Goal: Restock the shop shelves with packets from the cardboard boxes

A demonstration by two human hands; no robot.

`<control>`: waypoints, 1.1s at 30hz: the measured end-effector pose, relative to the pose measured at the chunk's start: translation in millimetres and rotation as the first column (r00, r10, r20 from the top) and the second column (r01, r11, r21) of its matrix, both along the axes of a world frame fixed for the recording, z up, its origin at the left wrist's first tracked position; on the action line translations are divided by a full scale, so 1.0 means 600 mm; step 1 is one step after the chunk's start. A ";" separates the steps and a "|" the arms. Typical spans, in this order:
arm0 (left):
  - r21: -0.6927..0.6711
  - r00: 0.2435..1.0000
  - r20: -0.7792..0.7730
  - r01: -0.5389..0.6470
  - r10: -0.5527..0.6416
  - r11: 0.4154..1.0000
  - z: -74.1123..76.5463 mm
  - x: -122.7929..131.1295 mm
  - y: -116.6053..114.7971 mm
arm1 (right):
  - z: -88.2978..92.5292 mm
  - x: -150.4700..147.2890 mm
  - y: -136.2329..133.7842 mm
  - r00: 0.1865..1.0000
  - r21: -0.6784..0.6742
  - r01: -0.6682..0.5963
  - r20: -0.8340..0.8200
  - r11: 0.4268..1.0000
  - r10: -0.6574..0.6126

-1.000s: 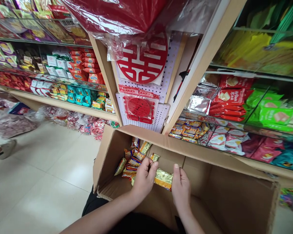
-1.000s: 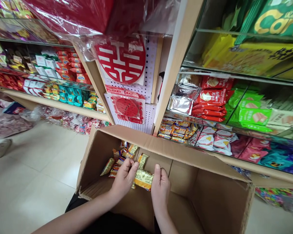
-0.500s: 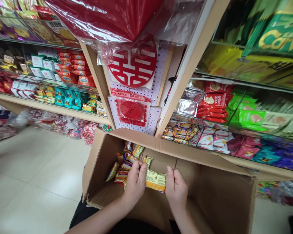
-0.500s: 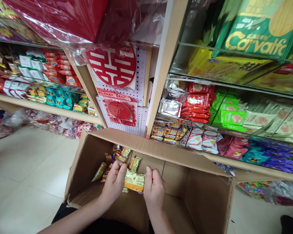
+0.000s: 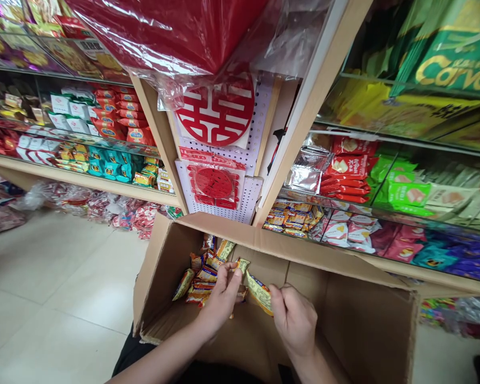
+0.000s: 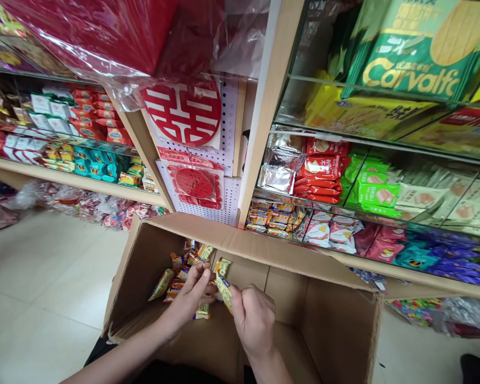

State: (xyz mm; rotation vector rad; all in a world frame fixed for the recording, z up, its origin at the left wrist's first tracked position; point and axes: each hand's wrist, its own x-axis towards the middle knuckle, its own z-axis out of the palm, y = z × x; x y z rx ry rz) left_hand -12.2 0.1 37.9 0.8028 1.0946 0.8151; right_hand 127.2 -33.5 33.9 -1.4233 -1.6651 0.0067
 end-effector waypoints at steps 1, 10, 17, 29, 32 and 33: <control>-0.162 0.990 0.128 0.072 -0.051 0.984 0.007 0.001 -0.002 | 0.000 0.000 -0.001 0.993 0.038 -0.067 0.099 0.997 0.063; -0.422 0.828 0.557 0.349 -0.064 0.837 0.019 -0.005 -0.002 | -0.001 -0.010 -0.045 0.961 -0.076 -0.245 -0.153 0.967 0.231; -0.363 0.773 0.510 0.592 -0.378 0.720 0.026 -0.001 0.001 | 0.012 0.021 -0.021 0.863 -0.510 -0.338 -0.504 0.791 0.043; 0.157 0.705 -0.097 0.708 -0.703 0.689 0.101 -0.025 0.006 | 0.085 0.058 -0.036 0.863 -0.611 -0.481 -0.457 0.628 0.216; 0.511 0.810 -0.466 0.574 -0.355 0.639 0.140 -0.035 0.041 | 0.126 0.119 -0.009 0.945 -0.582 -0.268 -0.314 0.768 0.092; 0.609 0.816 -0.553 0.535 -0.169 0.586 0.146 -0.039 0.059 | 0.135 0.143 0.009 0.959 -0.557 -0.191 -0.283 0.808 0.032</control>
